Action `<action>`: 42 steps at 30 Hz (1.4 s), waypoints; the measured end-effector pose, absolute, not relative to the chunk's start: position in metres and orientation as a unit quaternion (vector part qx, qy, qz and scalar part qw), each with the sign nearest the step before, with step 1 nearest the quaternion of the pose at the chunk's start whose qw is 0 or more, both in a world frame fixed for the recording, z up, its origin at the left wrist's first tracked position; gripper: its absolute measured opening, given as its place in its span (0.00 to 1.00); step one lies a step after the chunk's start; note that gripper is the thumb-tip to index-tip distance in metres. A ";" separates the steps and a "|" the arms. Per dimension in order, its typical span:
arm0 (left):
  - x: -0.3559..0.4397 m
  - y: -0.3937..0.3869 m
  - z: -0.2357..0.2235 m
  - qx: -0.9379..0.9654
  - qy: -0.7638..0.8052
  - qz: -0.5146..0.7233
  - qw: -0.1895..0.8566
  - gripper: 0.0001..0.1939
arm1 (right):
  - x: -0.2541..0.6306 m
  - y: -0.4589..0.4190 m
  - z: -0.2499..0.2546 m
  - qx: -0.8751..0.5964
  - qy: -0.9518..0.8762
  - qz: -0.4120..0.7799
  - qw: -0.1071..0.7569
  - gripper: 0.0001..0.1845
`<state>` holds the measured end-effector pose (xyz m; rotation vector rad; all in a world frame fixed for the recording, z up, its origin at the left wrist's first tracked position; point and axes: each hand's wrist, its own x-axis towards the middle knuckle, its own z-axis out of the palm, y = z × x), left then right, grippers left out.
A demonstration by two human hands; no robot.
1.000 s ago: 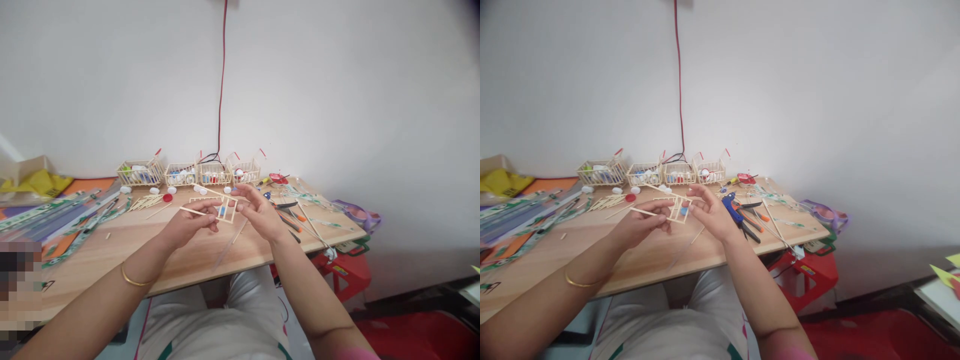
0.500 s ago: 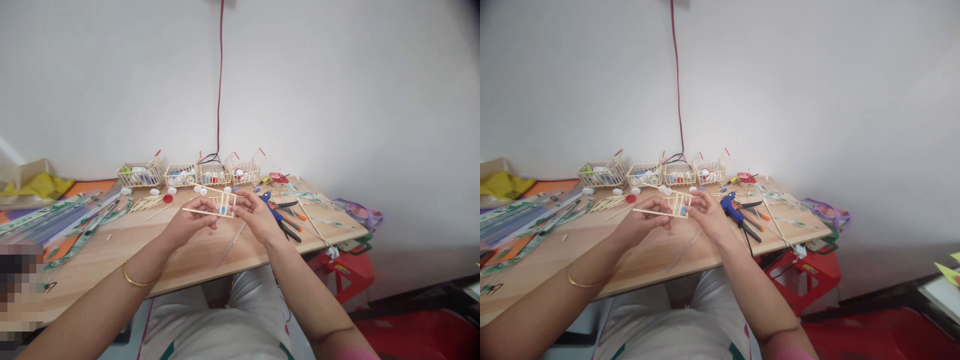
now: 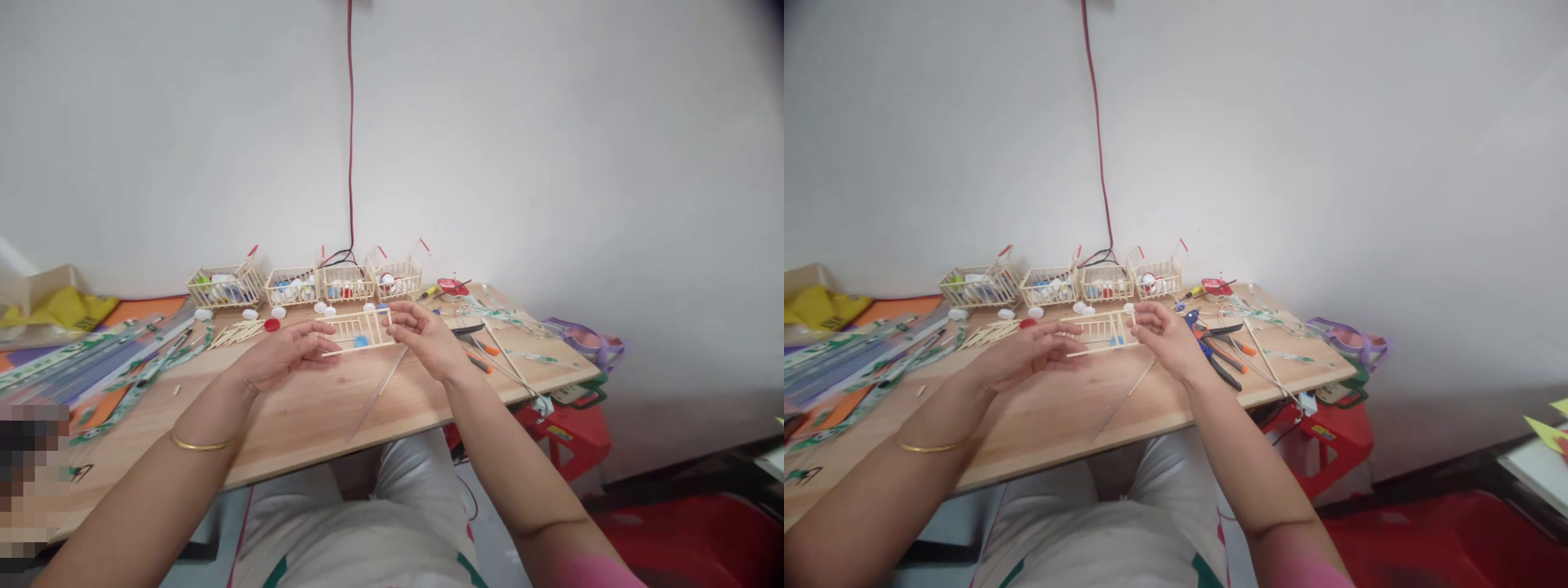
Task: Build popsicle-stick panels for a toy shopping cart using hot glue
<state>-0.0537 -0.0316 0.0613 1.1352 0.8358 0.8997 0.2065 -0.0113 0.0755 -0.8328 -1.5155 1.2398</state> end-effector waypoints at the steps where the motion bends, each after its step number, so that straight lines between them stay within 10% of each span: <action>1: -0.055 -0.031 0.062 0.509 0.399 0.400 0.649 0.26 | 0.207 -0.010 0.076 -0.342 -0.628 0.512 0.476 0.20; 8: -0.047 -0.029 0.063 0.570 0.480 0.490 0.453 0.24 | 0.201 -0.006 0.077 -0.344 -0.647 0.550 0.401 0.18; 26: -0.023 -0.036 0.055 0.482 0.466 0.477 0.568 0.17 | 0.186 0.012 0.042 -0.378 -0.644 0.527 0.406 0.21; 34: -0.017 -0.036 0.045 0.450 0.422 0.495 0.612 0.15 | 0.169 -0.001 0.046 -0.352 -0.769 0.158 0.511 0.10; 42: -0.010 -0.041 0.046 0.448 0.415 0.485 0.626 0.16 | 0.166 0.004 0.041 -0.335 -0.821 0.037 0.461 0.06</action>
